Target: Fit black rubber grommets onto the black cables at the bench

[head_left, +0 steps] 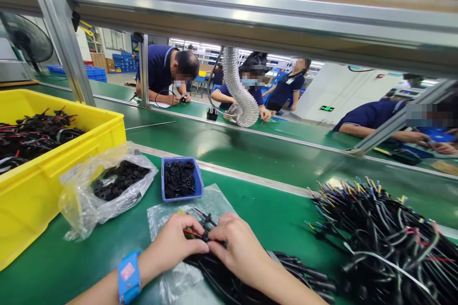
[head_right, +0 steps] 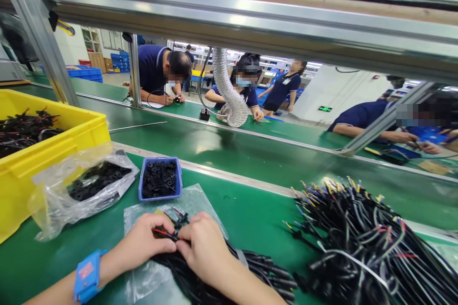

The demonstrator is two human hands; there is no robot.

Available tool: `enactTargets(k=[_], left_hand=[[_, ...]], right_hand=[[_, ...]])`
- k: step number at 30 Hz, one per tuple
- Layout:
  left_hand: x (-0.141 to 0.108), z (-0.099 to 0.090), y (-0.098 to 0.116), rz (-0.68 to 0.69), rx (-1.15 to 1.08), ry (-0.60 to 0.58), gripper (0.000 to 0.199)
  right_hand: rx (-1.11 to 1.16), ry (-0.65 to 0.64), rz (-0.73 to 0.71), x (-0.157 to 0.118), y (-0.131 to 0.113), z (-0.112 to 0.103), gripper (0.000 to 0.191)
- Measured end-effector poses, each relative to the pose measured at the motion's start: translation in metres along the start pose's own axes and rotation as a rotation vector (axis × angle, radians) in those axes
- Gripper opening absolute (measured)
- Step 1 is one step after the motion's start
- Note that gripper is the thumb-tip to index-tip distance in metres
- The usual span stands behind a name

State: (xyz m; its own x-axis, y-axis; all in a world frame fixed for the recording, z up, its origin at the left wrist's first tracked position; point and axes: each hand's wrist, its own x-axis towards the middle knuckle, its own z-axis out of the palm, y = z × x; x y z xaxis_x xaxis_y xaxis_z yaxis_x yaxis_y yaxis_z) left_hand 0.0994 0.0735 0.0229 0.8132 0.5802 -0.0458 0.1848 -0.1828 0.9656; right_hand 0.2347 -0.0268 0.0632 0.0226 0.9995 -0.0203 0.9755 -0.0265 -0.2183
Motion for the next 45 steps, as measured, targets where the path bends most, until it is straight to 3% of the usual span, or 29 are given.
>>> enactTargets(k=[6, 9, 12, 15, 17, 19, 22, 25, 31, 37, 42, 45], left_hand=[[-0.002, 0.001, -0.003, 0.011, 0.017, -0.006, 0.014], [-0.002, -0.01, 0.002, 0.069, 0.037, -0.037, 0.02], [0.007, -0.034, 0.009, 0.192, 0.139, 0.12, 0.026], [0.027, -0.058, 0.013, 0.345, 0.417, 0.32, 0.016], [0.042, -0.066, 0.014, 0.434, 0.71, 0.283, 0.018], [0.056, -0.067, 0.013, 0.469, 0.99, 0.152, 0.018], [0.068, -0.059, 0.013, 0.455, 1.166, 0.021, 0.017], [0.072, -0.054, 0.013, 0.464, 1.18, 0.0, 0.021], [0.07, -0.055, 0.009, 0.491, 1.19, -0.02, 0.016], [0.069, -0.053, 0.009, 0.536, 1.168, 0.029, 0.019], [0.046, -0.058, 0.014, 0.488, 1.035, 0.158, 0.019], [0.02, -0.057, 0.008, 0.459, 0.839, 0.16, 0.021]], right_hand=[[-0.005, -0.006, -0.003, -0.001, -0.002, 0.0, 0.021], [-0.019, -0.039, 0.032, 0.001, 0.0, -0.007, 0.019], [-0.149, -0.063, 0.174, 0.007, 0.0, -0.017, 0.013], [-0.321, -0.157, 0.239, 0.017, -0.008, -0.023, 0.013], [-0.353, -0.24, 0.185, 0.023, -0.018, -0.021, 0.022], [-0.347, -0.3, 0.128, 0.026, -0.028, -0.016, 0.029], [-0.341, -0.374, 0.084, 0.026, -0.038, -0.007, 0.026], [-0.352, -0.408, 0.072, 0.023, -0.036, -0.004, 0.021], [-0.15, -0.287, 0.095, 0.019, -0.017, -0.002, 0.019], [-0.132, -0.237, 0.136, 0.017, -0.017, 0.002, 0.021], [-0.197, -0.221, 0.082, 0.018, -0.02, 0.003, 0.024], [-0.235, -0.23, 0.078, 0.019, -0.019, 0.005, 0.023]])
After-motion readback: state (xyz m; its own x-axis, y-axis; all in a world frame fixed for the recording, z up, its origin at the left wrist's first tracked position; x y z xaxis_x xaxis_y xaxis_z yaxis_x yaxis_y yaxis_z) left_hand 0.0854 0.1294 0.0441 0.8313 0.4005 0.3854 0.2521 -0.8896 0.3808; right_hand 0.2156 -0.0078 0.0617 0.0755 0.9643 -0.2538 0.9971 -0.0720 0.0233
